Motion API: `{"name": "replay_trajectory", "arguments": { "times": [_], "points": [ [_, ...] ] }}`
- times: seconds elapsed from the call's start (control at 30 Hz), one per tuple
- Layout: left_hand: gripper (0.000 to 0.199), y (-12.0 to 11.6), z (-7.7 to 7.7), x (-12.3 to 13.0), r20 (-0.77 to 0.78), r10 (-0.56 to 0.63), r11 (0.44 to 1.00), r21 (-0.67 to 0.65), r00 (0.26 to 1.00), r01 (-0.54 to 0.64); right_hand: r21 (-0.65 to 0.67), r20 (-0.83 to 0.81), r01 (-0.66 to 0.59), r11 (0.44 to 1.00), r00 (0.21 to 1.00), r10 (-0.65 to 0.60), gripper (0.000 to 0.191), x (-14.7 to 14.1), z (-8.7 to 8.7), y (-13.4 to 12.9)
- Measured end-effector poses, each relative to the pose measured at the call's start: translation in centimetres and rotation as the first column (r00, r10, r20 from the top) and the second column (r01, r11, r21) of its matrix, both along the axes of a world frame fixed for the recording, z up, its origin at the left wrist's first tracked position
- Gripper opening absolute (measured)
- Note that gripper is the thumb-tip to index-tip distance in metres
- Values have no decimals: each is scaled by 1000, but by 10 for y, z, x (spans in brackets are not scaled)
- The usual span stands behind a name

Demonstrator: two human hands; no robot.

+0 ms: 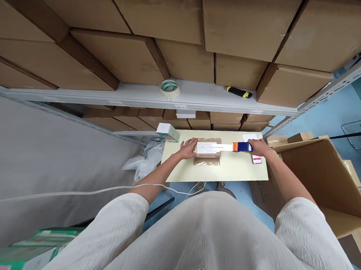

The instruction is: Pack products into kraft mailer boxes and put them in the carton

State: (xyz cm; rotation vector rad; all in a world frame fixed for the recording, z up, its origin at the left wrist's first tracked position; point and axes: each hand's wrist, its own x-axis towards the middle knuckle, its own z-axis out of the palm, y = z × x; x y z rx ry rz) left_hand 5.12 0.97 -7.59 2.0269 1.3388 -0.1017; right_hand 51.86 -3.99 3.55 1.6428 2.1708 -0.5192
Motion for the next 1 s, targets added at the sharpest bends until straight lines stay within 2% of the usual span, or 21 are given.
{"name": "replay_trajectory", "arguments": {
  "times": [0.2, 0.33, 0.53, 0.67, 0.83, 1.0],
  "points": [
    [115, 1, -4, 1, 14, -2, 1000, -14, 1000, 2, 59, 62, 13, 998, 998, -17, 36, -9, -6, 2],
    [116, 1, -6, 1, 24, -1, 1000, -10, 1000, 1, 34, 126, 11, 999, 992, -15, 46, -23, -18, 4],
    [117, 2, -5, 2, 19, 4, 1000, -13, 1000, -4, -10, 175, 34, 999, 984, -31, 53, -63, -39, 7],
    [117, 3, -4, 3, 14, 5, 1000, -15, 1000, -5, -22, 172, 42, 999, 984, -38, 57, -91, -48, 12],
    [116, 4, -5, 4, 8, -10, 1000, -8, 1000, 10, -22, 185, 36, 999, 982, -32, 60, -107, -54, 26],
    [117, 5, -4, 5, 7, 1, 1000, -1, 1000, -1, -52, 199, 35, 998, 980, -24, 57, -122, -59, 51]
  ]
}}
